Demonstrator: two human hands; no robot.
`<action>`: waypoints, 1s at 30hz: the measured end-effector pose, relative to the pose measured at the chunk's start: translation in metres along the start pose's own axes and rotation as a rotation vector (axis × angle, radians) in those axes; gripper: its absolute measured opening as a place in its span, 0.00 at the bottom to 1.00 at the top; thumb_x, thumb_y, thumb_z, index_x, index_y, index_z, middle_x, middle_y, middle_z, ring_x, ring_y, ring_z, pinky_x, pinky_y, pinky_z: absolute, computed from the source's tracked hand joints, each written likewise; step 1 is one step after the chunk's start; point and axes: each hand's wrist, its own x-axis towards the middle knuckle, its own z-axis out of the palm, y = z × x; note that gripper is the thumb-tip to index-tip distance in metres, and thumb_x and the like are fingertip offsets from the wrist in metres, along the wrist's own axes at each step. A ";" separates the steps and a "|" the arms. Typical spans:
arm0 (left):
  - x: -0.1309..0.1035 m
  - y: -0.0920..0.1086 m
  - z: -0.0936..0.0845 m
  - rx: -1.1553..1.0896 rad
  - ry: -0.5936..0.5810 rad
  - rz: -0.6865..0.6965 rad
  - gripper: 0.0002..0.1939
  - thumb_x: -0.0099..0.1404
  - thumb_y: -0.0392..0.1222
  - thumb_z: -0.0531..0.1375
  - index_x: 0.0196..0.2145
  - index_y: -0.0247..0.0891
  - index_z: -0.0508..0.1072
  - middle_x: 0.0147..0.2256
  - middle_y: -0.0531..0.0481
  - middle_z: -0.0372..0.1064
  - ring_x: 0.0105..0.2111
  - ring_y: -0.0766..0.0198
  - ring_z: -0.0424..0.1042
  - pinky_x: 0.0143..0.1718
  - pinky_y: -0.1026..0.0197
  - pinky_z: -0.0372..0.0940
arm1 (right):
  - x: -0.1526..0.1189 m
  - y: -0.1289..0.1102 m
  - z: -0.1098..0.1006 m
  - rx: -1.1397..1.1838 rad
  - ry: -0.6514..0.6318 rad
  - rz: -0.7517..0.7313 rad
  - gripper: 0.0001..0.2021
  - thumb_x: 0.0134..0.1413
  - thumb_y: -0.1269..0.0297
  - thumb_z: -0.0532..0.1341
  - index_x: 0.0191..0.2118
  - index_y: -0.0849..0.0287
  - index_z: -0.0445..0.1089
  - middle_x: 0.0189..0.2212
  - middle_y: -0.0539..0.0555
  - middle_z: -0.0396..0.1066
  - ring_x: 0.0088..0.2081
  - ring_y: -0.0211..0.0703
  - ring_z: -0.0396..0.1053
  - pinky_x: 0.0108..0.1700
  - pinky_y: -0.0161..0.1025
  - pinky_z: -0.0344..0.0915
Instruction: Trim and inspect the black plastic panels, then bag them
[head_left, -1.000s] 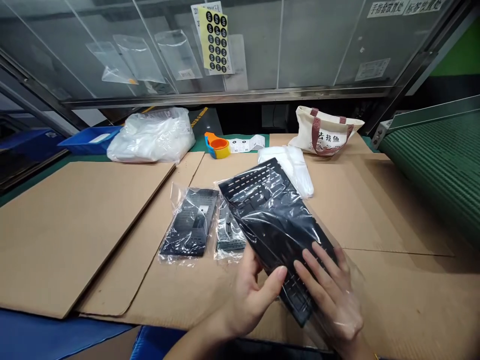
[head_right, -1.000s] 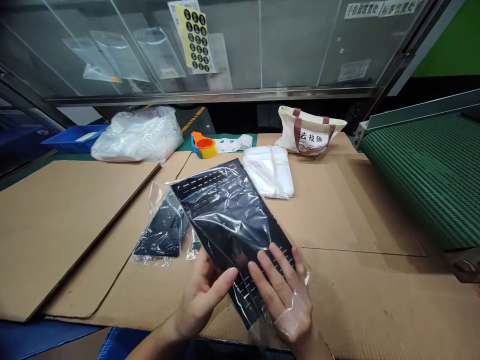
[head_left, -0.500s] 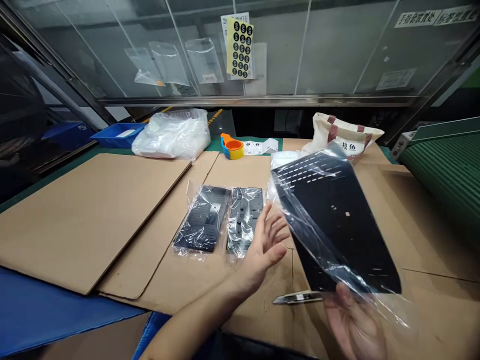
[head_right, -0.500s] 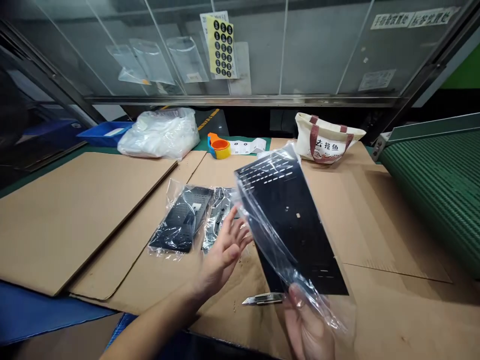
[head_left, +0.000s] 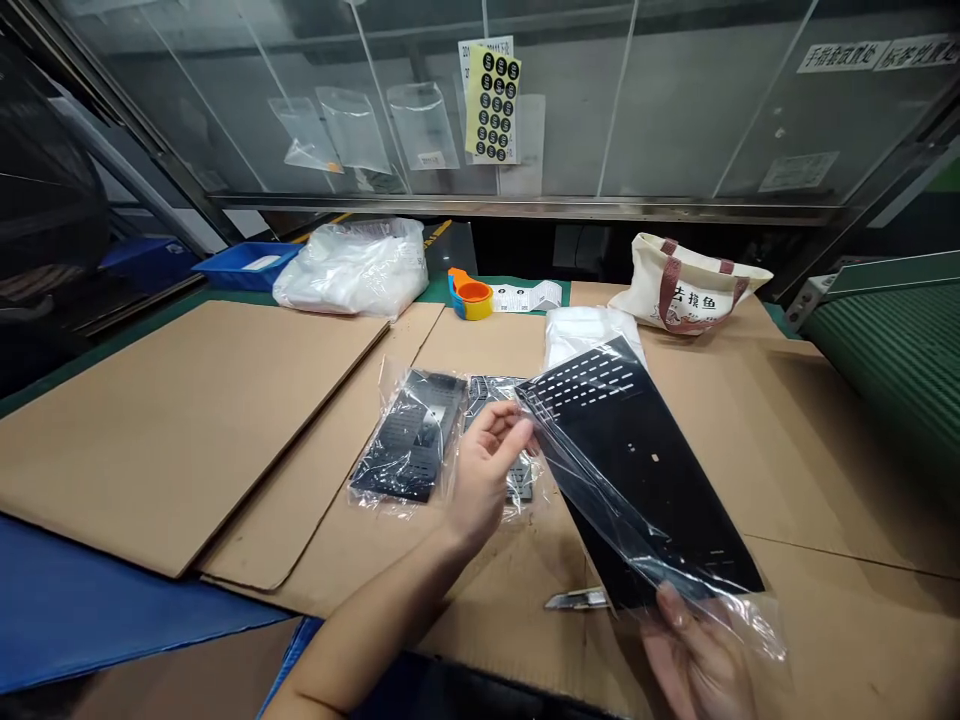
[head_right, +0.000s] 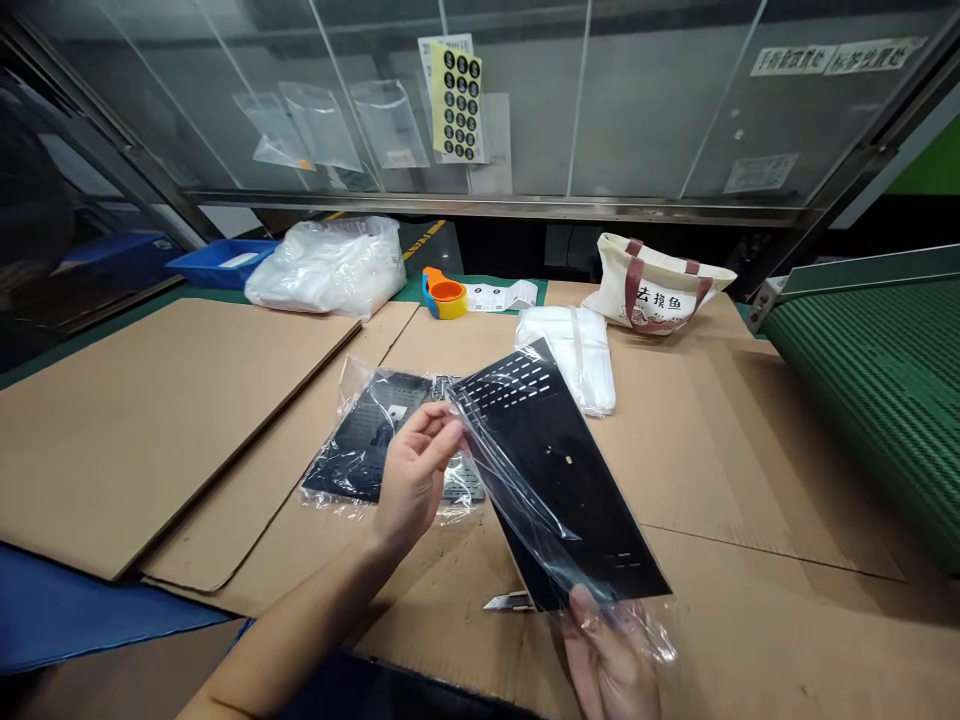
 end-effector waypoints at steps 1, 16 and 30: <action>0.003 0.000 -0.002 0.025 0.024 0.026 0.08 0.63 0.44 0.64 0.36 0.37 0.72 0.29 0.53 0.68 0.28 0.70 0.66 0.34 0.65 0.63 | 0.001 0.002 -0.006 0.011 -0.010 0.006 0.12 0.34 0.62 0.76 0.30 0.51 0.79 0.30 0.54 0.79 0.35 0.54 0.77 0.44 0.55 0.74; -0.014 -0.012 0.016 -0.312 -0.251 -0.400 0.24 0.54 0.43 0.70 0.48 0.39 0.71 0.42 0.47 0.74 0.40 0.63 0.72 0.45 0.60 0.65 | -0.002 0.012 -0.020 0.043 0.037 0.006 0.18 0.35 0.62 0.76 0.38 0.48 0.79 0.35 0.53 0.80 0.39 0.51 0.77 0.45 0.46 0.75; 0.027 -0.003 -0.040 0.115 0.022 -0.156 0.23 0.55 0.51 0.67 0.44 0.34 0.74 0.31 0.48 0.75 0.29 0.62 0.72 0.34 0.60 0.67 | -0.015 0.010 0.004 -0.204 -0.276 0.164 0.18 0.46 0.52 0.71 0.44 0.49 0.78 0.46 0.60 0.77 0.46 0.52 0.76 0.52 0.47 0.69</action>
